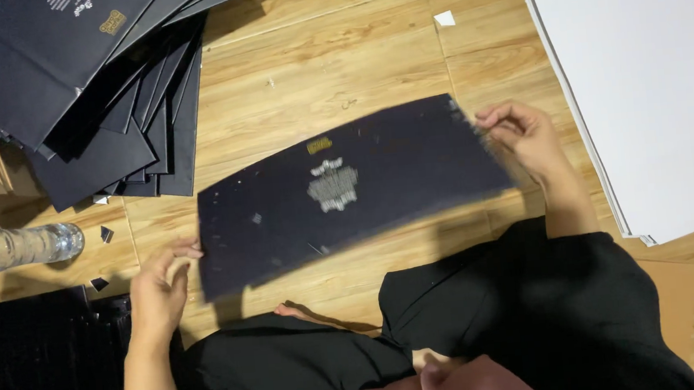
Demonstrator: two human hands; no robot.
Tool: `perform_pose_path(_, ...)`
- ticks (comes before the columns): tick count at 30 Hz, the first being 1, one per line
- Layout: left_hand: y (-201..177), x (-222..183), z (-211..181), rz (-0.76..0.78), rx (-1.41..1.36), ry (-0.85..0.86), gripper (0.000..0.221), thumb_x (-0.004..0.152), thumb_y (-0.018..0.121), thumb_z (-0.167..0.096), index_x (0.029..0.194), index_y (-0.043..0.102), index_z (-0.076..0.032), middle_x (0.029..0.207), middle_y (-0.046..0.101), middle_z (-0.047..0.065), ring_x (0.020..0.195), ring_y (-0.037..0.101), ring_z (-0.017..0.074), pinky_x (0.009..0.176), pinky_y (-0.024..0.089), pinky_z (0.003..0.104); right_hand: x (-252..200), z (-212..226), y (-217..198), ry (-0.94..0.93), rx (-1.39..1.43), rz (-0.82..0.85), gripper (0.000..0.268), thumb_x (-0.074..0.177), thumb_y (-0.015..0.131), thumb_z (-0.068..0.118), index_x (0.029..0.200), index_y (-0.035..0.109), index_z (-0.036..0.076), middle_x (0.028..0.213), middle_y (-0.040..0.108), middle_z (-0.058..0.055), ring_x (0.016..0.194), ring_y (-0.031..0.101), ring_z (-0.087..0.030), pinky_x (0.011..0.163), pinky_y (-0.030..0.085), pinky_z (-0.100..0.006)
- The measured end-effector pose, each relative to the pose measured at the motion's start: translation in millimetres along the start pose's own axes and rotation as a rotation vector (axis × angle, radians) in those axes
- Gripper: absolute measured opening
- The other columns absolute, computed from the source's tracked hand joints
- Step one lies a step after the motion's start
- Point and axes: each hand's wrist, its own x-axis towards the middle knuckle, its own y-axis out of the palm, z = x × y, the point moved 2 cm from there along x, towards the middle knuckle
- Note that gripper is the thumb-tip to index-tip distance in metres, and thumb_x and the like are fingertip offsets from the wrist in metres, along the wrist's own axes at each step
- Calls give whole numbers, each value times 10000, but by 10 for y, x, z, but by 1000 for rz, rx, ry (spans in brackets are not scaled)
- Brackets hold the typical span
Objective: Smoothing and folding printed cardboard folders before stacking them.
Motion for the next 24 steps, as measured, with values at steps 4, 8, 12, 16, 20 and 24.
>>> perform_pose_path(4,43,-49,352,96,172,-133,417,747,604,31,1075,623,-226,1060,634,35,1065,556,278,909,420,419,-88,-721,-228,93,-80,-71,285,823,410,-187,983,562,-7,957,596,-168,856,622,-223,725,502,-266)
perform_pose_path(8,57,271,484,50,211,-103,293,832,579,-103,1124,592,-100,1080,605,174,1067,528,370,919,397,476,-103,-669,17,-16,-428,-171,190,823,499,-46,949,598,57,881,589,-132,836,591,-217,770,463,-318)
perform_pose_path(12,28,907,742,-157,399,175,342,821,652,-94,1146,558,-37,1106,549,205,1109,482,397,937,372,483,-127,-551,731,-315,-905,-134,425,846,600,260,1214,486,83,1162,493,-182,1152,435,-328,987,290,-454)
perform_pose_path(16,-106,1506,437,-290,639,287,459,781,679,-155,1191,502,-49,1175,466,225,1054,438,394,825,371,485,-204,-440,1180,-461,-1022,129,589,821,521,377,1297,385,58,1349,358,-175,1257,305,-359,1052,180,-495)
perform_pose_path(20,-198,2062,186,-351,827,237,725,674,815,-164,1270,454,34,1322,372,247,1180,311,437,883,295,589,-187,-342,1281,-519,-1134,210,645,801,556,445,1309,389,85,1330,393,-145,1255,349,-324,1061,226,-474)
perform_pose_path(24,-149,2634,196,-258,819,90,923,615,800,-167,1391,374,91,1418,202,295,1257,106,453,942,97,662,-130,-441,1263,-464,-1138,217,646,794,579,415,1308,367,86,1345,357,-124,1282,305,-302,1086,196,-444)
